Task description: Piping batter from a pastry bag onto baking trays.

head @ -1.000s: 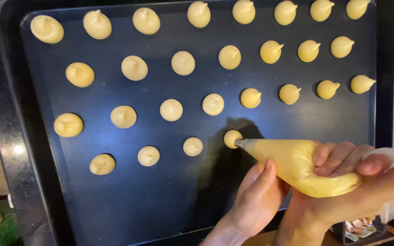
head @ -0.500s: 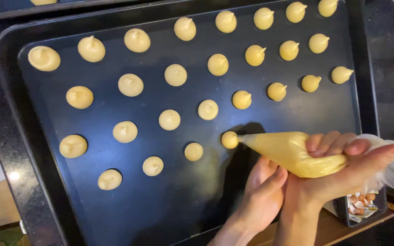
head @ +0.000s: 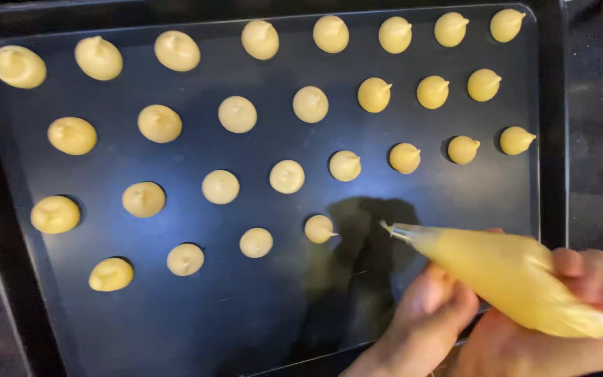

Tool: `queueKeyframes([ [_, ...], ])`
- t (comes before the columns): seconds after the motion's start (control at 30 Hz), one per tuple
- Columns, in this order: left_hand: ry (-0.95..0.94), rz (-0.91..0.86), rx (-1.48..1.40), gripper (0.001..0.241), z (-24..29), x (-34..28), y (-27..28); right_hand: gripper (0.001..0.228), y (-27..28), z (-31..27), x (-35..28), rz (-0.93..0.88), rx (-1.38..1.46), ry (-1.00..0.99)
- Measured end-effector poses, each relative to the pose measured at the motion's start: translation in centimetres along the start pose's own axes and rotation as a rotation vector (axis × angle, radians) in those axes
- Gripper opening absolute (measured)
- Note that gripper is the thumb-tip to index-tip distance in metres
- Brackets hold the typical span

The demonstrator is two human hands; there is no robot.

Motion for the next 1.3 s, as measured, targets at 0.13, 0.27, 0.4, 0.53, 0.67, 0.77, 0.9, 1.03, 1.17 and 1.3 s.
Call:
queueKeyframes([
  [0.13,-0.035,0.102,-0.251,0.069,-2.4,1.3,2.2,0.039,0.7,-0.1,0.9,0.014,-0.075,0.014],
  [0.27,0.008,0.151,-0.283,0.062,-3.5,1.4,3.5,0.048,1.4,0.2,1.1,0.089,-0.253,0.044],
  [0.4,0.002,0.136,-0.243,0.063,-3.4,1.6,3.2,0.050,2.7,0.3,2.0,0.084,-0.168,-0.002],
  [0.53,0.029,0.118,-0.253,0.064,-3.9,1.3,3.3,0.052,1.9,0.1,2.0,0.070,-0.196,-0.006],
  [0.67,0.013,0.081,-0.217,0.065,-3.2,1.6,2.4,0.051,1.7,-0.6,2.0,0.094,-0.252,0.016],
  [0.77,0.016,0.112,-0.220,0.066,-3.9,1.1,3.2,0.052,1.9,-0.6,2.0,0.103,-0.240,0.010],
  [0.9,0.013,0.116,-0.243,0.066,-3.9,1.1,3.4,0.055,1.5,-0.4,2.0,0.117,-0.212,0.002],
  [1.03,-0.007,0.088,-0.199,0.072,-3.0,1.3,2.8,0.053,0.1,0.0,2.2,0.110,-0.175,-0.040],
  [1.17,-0.072,0.088,-0.108,0.078,-1.9,1.8,2.5,0.055,-1.8,1.2,3.6,0.151,0.209,-0.176],
  [1.3,-0.080,0.080,-0.124,0.082,-2.6,1.8,2.8,0.052,0.5,2.1,4.1,0.175,0.268,-0.193],
])
Point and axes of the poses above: each hand's wrist, its own x-axis towards the middle knuckle, its own y-axis out of the back of the hand, z = x × y, the point moved 10 cm from there along x, towards the middle knuckle, and after that the axes turned 7 degrees about -y, right-handed, at the moved point
